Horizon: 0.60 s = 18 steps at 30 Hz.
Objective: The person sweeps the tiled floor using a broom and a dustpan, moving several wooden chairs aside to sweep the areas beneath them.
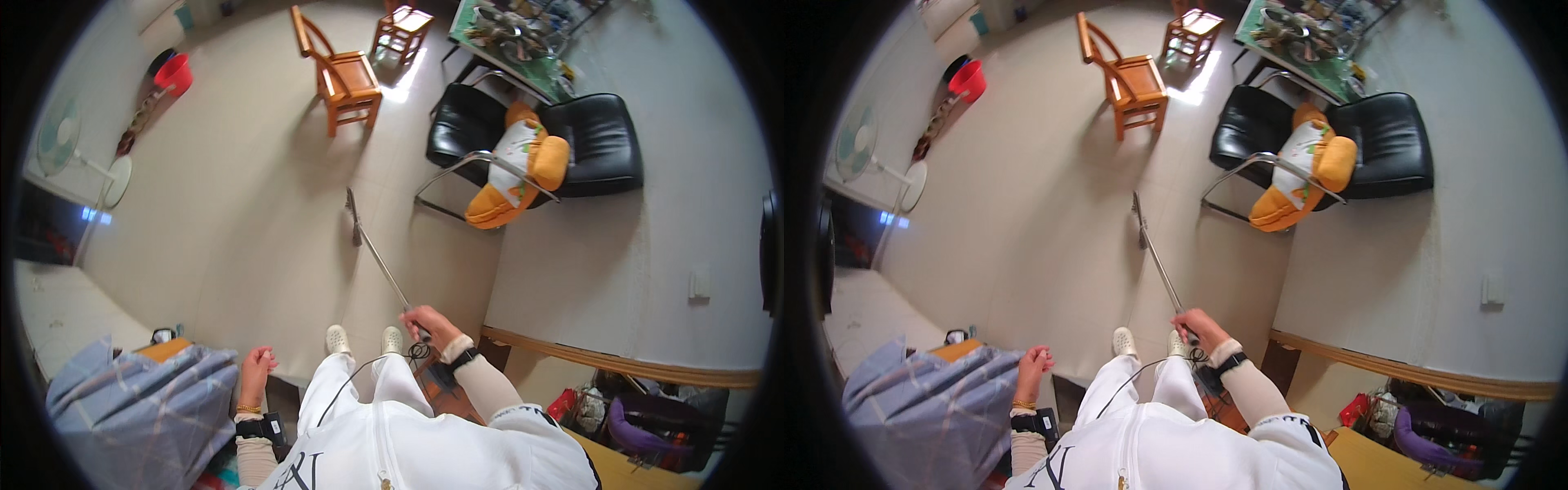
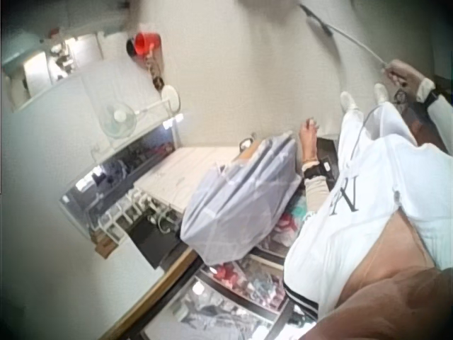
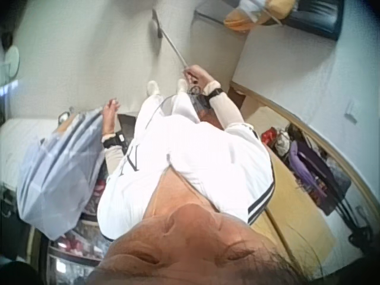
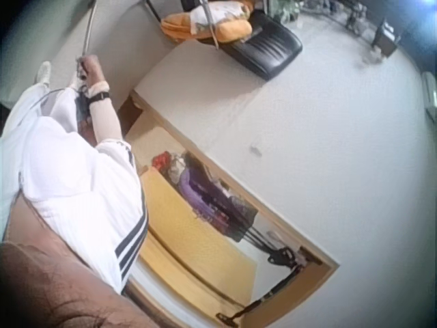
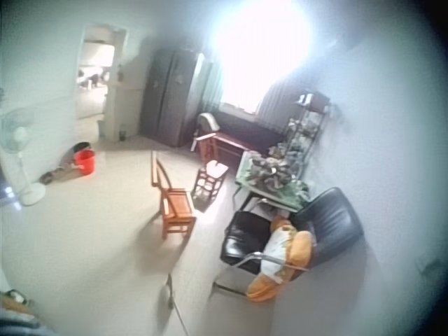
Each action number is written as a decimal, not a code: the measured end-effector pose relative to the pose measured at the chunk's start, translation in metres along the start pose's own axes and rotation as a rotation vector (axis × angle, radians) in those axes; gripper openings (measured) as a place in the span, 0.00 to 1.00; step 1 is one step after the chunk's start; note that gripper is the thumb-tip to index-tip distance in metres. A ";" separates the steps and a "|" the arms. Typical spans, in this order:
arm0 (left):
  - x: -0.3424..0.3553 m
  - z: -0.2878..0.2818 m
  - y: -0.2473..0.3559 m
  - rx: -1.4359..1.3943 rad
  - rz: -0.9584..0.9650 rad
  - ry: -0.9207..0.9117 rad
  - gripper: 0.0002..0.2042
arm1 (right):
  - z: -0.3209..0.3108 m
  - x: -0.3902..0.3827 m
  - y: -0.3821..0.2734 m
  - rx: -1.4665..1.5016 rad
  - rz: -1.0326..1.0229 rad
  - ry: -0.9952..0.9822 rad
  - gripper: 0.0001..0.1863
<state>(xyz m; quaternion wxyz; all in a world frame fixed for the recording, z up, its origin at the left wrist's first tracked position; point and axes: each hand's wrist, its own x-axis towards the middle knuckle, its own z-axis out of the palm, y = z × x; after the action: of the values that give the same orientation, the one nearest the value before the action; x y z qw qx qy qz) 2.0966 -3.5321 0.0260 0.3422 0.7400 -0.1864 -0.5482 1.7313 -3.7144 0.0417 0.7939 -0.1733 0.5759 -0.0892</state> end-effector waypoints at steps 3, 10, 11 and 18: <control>0.014 0.021 0.009 0.021 0.010 -0.048 0.11 | -0.038 -0.058 0.009 -0.102 -0.034 0.102 0.12; 0.032 0.082 0.034 0.120 0.047 -0.098 0.11 | -0.123 -0.113 0.045 -0.385 0.064 0.551 0.05; 0.034 0.093 0.037 0.141 0.040 -0.090 0.10 | -0.140 -0.110 0.050 -0.423 -0.006 0.640 0.07; 0.020 0.180 0.060 0.288 -0.109 -0.239 0.11 | -0.305 -0.049 0.004 -0.599 -0.190 0.787 0.08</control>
<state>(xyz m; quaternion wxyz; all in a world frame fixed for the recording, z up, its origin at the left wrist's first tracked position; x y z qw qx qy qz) 1.9403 -3.6413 0.0257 0.1782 0.7201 -0.2618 -0.6174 1.4266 -3.7468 -0.0012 0.4203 -0.3983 0.8137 -0.0504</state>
